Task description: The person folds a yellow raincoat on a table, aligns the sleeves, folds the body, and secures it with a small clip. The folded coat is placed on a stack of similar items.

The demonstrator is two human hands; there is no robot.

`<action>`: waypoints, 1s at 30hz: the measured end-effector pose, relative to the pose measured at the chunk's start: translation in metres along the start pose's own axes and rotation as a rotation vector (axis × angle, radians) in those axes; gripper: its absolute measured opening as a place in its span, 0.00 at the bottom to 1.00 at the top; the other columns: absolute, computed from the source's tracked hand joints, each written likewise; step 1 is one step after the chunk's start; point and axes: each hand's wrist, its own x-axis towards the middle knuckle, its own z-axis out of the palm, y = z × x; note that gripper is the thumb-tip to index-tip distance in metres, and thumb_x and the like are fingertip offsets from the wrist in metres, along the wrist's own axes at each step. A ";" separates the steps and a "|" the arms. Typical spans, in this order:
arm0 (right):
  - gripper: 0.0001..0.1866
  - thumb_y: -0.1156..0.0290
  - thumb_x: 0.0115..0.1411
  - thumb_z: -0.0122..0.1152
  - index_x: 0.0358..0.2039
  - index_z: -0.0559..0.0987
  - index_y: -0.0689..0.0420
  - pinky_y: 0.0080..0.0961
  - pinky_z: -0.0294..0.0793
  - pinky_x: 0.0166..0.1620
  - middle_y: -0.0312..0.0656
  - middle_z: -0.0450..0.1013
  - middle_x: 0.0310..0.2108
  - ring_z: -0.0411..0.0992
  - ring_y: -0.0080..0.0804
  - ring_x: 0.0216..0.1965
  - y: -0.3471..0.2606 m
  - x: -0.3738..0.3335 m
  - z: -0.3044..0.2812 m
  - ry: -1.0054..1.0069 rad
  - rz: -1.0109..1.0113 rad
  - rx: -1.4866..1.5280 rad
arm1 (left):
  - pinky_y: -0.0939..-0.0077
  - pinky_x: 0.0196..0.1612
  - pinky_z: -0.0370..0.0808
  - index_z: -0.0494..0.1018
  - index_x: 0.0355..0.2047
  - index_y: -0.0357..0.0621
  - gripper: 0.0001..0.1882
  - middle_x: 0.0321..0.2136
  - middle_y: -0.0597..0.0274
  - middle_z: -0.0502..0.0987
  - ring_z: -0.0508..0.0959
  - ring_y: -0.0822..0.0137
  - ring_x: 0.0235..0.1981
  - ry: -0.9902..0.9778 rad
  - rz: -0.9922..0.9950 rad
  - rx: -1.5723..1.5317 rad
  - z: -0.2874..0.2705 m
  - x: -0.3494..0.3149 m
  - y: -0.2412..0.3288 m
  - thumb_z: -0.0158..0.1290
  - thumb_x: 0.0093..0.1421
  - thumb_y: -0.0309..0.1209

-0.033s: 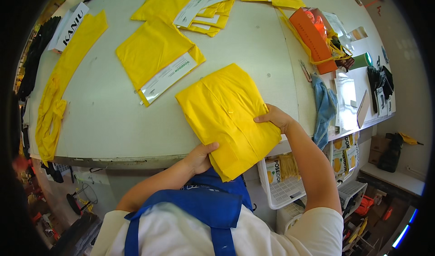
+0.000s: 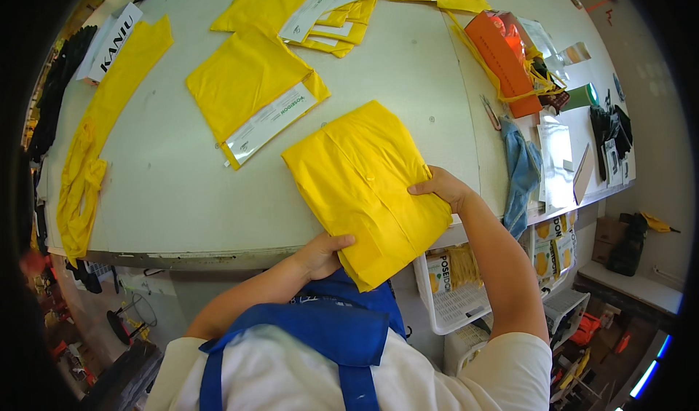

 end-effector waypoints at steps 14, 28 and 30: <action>0.43 0.64 0.43 0.62 0.60 0.58 0.60 0.41 0.67 0.49 0.53 0.69 0.40 0.69 0.50 0.44 0.004 -0.029 0.142 0.623 -0.434 -1.536 | 0.63 0.39 0.76 0.64 0.53 0.49 0.19 0.45 0.60 0.73 0.76 0.61 0.42 0.409 -0.048 0.225 0.000 0.039 -0.043 0.49 0.62 0.32; 0.64 0.47 0.32 0.73 0.61 0.50 0.73 0.48 0.62 0.54 0.61 0.61 0.52 0.64 0.56 0.50 0.052 -0.020 0.168 0.526 -0.205 -1.830 | 0.68 0.49 0.69 0.62 0.52 0.45 0.20 0.44 0.63 0.71 0.74 0.67 0.42 0.090 -0.311 0.361 -0.011 -0.003 -0.020 0.45 0.60 0.35; 0.61 0.52 0.34 0.73 0.61 0.49 0.72 0.44 0.67 0.51 0.60 0.63 0.50 0.67 0.54 0.47 0.050 -0.017 0.159 0.522 -0.211 -1.762 | 0.67 0.49 0.68 0.59 0.54 0.44 0.22 0.47 0.60 0.71 0.73 0.66 0.44 0.115 -0.225 0.513 -0.002 -0.015 -0.008 0.46 0.60 0.35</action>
